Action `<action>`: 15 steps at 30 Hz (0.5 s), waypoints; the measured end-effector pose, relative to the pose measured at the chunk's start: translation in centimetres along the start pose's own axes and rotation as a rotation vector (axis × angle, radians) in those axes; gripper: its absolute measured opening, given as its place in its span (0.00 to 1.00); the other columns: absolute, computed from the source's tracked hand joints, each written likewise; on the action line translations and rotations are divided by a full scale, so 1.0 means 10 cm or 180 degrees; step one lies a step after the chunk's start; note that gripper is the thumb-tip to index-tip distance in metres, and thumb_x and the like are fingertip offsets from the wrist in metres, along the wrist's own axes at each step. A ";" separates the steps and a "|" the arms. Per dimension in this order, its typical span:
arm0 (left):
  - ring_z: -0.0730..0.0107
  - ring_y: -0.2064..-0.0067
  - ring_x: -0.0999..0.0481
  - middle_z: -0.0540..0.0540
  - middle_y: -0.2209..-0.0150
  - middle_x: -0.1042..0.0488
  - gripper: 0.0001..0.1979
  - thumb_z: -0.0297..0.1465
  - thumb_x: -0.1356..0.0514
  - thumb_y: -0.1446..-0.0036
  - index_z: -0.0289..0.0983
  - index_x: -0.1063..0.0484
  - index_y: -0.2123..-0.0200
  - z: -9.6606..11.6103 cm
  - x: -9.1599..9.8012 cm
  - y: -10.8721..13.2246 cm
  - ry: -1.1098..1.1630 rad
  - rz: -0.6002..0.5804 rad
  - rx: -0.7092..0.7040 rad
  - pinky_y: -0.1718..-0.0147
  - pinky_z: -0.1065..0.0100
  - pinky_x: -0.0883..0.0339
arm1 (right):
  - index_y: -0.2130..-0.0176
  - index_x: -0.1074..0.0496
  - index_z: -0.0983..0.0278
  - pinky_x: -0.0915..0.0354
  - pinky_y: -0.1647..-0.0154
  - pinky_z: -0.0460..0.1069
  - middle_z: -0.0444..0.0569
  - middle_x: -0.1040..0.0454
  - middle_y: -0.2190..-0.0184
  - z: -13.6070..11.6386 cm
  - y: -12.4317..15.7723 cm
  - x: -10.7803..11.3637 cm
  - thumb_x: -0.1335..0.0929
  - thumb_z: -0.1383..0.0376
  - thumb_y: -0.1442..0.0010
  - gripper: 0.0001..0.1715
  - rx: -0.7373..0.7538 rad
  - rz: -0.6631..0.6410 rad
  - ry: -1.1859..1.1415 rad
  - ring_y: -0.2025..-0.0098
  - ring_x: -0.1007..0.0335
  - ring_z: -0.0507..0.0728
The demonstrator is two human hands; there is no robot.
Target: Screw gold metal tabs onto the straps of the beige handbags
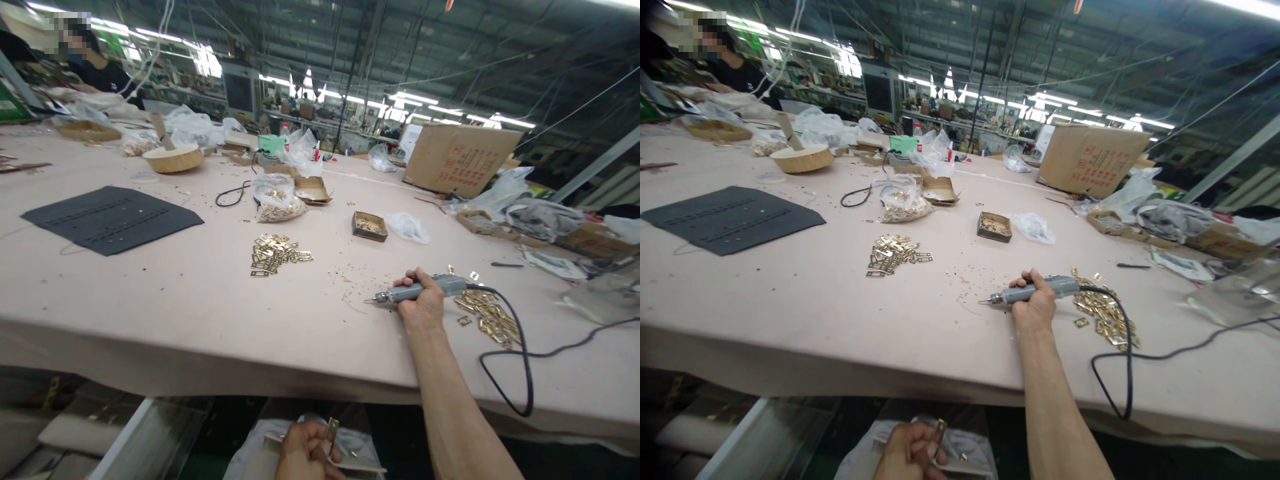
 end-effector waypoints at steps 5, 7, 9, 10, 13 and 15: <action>0.64 0.80 0.21 0.47 0.73 0.22 0.15 0.36 0.35 0.46 0.38 0.38 0.63 -0.08 0.00 -0.04 -0.0030 0.0040 0.0033 0.81 0.71 0.35 | 0.67 0.35 0.64 0.30 0.77 0.45 0.40 0.30 0.72 0.01 -0.02 -0.01 0.31 0.73 0.41 0.08 -0.0048 0.0247 0.0010 0.79 0.37 0.47; 0.65 0.80 0.21 0.47 0.72 0.22 0.14 0.36 0.36 0.45 0.38 0.38 0.63 -0.10 0.00 -0.04 -0.0056 0.0082 0.0013 0.82 0.71 0.35 | 0.67 0.35 0.64 0.29 0.77 0.45 0.40 0.30 0.73 0.01 -0.02 -0.02 0.32 0.73 0.41 0.07 -0.0050 0.0318 0.0026 0.79 0.36 0.47; 0.64 0.80 0.21 0.46 0.73 0.22 0.14 0.37 0.36 0.45 0.38 0.38 0.63 -0.11 0.00 -0.04 -0.0058 0.0067 0.0003 0.82 0.71 0.36 | 0.67 0.35 0.64 0.30 0.78 0.45 0.39 0.30 0.73 0.01 -0.03 -0.02 0.32 0.73 0.41 0.07 -0.0053 0.0391 0.0046 0.79 0.36 0.47; 0.64 0.80 0.21 0.46 0.73 0.22 0.14 0.37 0.36 0.46 0.38 0.38 0.63 -0.11 0.00 -0.04 -0.0058 0.0047 0.0002 0.82 0.71 0.36 | 0.67 0.35 0.64 0.30 0.78 0.45 0.39 0.30 0.73 0.01 -0.03 -0.03 0.32 0.73 0.41 0.07 -0.0049 0.0429 0.0059 0.79 0.36 0.47; 0.64 0.80 0.21 0.46 0.72 0.22 0.17 0.40 0.34 0.47 0.38 0.37 0.63 -0.10 -0.01 -0.04 -0.0074 0.0056 0.0028 0.82 0.71 0.36 | 0.67 0.36 0.63 0.29 0.79 0.45 0.39 0.29 0.74 0.02 -0.03 -0.03 0.31 0.73 0.41 0.09 -0.0005 0.0542 0.0097 0.80 0.37 0.47; 0.63 0.80 0.21 0.46 0.73 0.22 0.19 0.42 0.33 0.49 0.38 0.37 0.63 -0.10 -0.01 -0.04 -0.0080 0.0105 0.0057 0.82 0.71 0.37 | 0.67 0.36 0.63 0.29 0.79 0.45 0.40 0.29 0.74 0.03 -0.05 -0.03 0.30 0.72 0.41 0.10 0.0030 0.0599 0.0117 0.81 0.36 0.47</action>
Point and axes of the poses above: each hand's wrist, its own y-axis away from the middle knuckle, its own x-axis out of the back of the hand, z = x × y, the point moved 1 cm from there along -y, towards the middle knuckle
